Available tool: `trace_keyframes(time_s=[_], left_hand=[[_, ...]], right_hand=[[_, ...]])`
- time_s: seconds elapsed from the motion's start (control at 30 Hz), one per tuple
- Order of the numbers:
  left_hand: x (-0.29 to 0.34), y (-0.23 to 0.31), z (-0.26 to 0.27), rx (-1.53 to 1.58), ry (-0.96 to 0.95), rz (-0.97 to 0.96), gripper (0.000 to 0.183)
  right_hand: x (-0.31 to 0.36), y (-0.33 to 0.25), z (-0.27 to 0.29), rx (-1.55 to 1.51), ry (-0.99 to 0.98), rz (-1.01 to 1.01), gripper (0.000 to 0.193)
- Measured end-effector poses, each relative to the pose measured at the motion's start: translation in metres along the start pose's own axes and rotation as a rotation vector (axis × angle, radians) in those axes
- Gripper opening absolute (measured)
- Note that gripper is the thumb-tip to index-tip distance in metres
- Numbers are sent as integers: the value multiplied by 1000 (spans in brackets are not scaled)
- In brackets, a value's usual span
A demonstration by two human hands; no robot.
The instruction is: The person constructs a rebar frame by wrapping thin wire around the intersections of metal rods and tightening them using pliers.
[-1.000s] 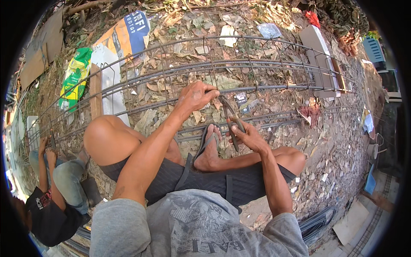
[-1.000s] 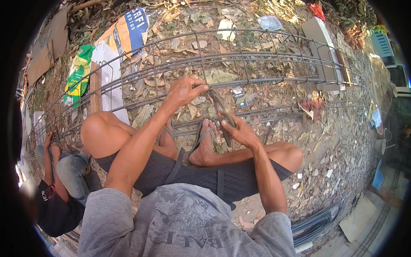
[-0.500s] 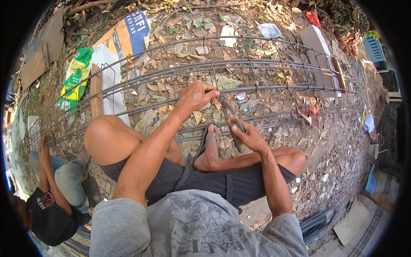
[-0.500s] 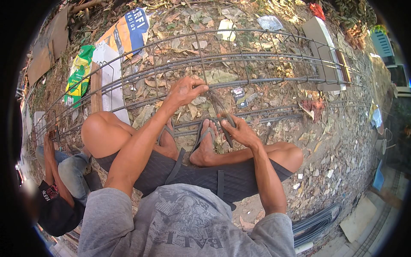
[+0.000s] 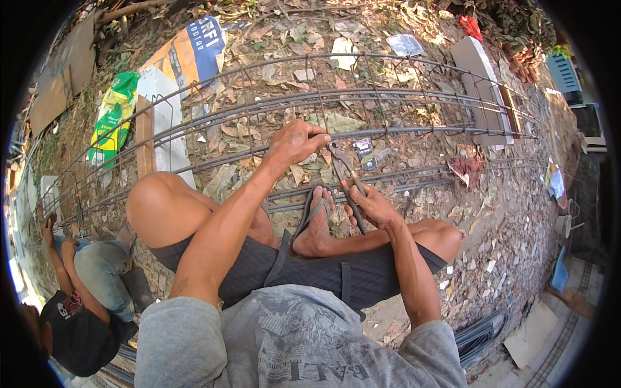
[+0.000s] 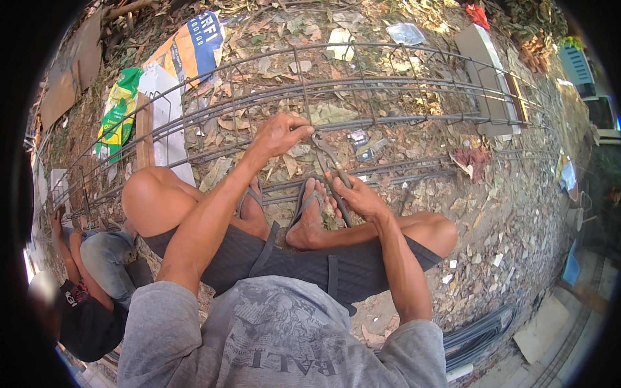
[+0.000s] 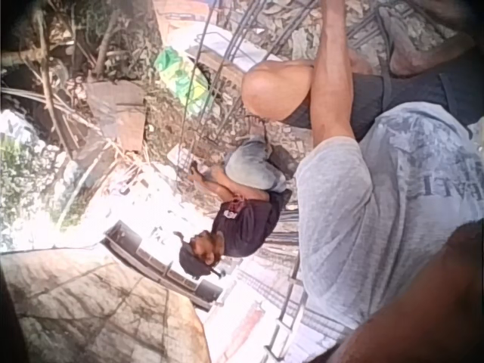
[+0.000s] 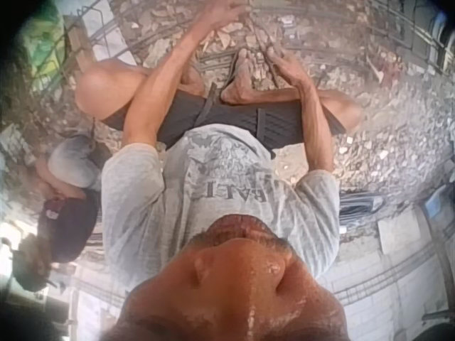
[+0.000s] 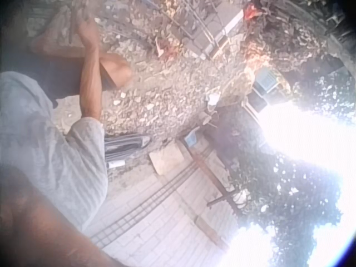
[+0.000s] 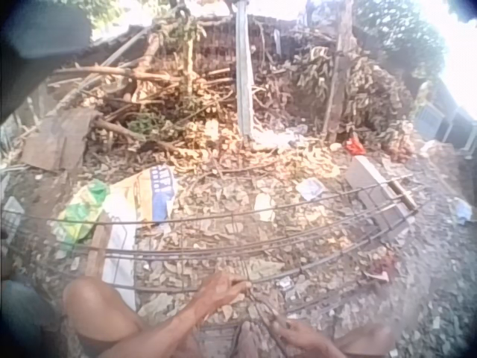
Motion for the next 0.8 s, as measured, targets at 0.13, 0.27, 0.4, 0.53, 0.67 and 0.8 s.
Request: trace_keyframes(time_s=[0.13,0.27,0.4,0.53,0.67,0.8], left_hand=[[-3,2,1,26,-43,2,38],[-2,8,9,15,-65,-20,36],[3,2,7,28,-32,-29,34],[0,4,7,14,-58,-20,33],[-11,-5,-2,53,-94,-3,33],[-14,-8,-2,122,-131,-25,31]], right_hand=[[-1,-5,11,105,-120,-121,60],[11,-8,-25,669,315,226,68],[34,-6,-51,1281,642,637,53],[25,14,-48,1353,712,597,48],[13,18,-26,-216,-28,3,64],[21,8,-29,177,225,79,56]])
Point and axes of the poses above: each hand's wrist, its own x-axis away from the middle knuckle, its own z-axis out of the back of the hand, y = z × x, the point moved 1 cm from there along -x, towards the middle knuckle, and after that the axes turned 14 degrees about -x, right-handed, at the moved point
